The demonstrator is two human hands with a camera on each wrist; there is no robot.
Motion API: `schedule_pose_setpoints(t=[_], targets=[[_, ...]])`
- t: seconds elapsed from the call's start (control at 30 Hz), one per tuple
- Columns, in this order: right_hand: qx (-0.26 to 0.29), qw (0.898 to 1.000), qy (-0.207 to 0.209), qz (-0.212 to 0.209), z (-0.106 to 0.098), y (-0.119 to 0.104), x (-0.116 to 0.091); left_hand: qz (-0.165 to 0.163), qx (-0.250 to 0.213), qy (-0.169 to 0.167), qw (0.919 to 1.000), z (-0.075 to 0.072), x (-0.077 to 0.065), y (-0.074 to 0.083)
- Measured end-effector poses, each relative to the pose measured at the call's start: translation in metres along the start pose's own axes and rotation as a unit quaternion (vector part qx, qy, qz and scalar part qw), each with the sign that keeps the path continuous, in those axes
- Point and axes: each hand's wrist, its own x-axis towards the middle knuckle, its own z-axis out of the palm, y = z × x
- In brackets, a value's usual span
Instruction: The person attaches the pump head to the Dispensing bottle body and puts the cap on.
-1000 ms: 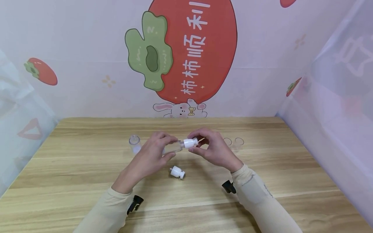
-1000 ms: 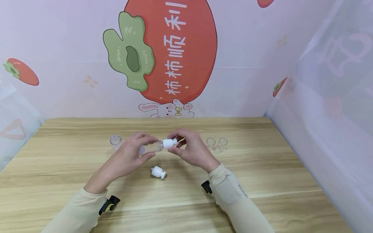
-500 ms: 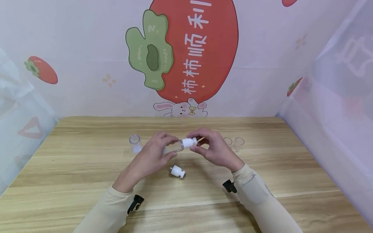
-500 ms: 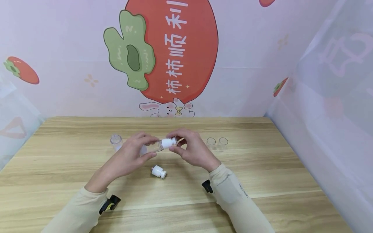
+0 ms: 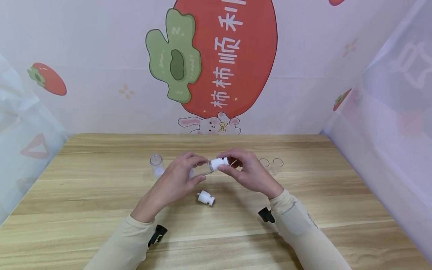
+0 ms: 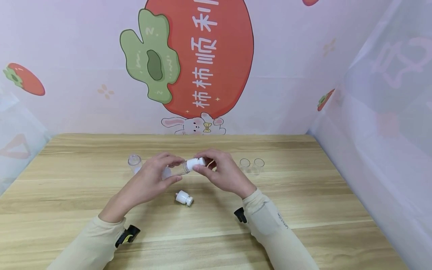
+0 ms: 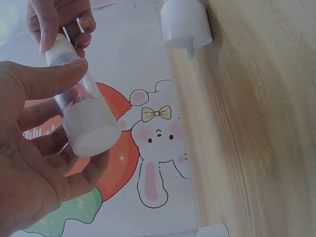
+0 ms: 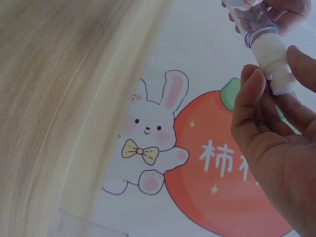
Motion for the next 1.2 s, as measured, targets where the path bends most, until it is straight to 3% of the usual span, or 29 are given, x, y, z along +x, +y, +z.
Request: schedule_pose_setpoints(t=[0.5,0.8,1.03,1.2], targets=[[-0.073,0.996,-0.002,0.052,0.0037,-0.0028,0.0007,0.004,-0.004,0.006,1.0000,0.0018,0.0001,0.0015],[-0.106,0.993,-0.005,0.049,0.0038,-0.0030,0.0006,0.000,0.000,0.001,1.0000,0.0032,-0.0009,0.0029],[-0.094,0.994,-0.006,0.060,0.0002,-0.0024,-0.0001,-0.003,-0.004,-0.001,1.0000,0.0031,-0.0007,0.0028],[-0.065,0.997,-0.006,0.038,-0.0034,-0.0018,-0.0011,-0.013,-0.005,-0.007,0.9999,0.0030,0.0000,0.0031]])
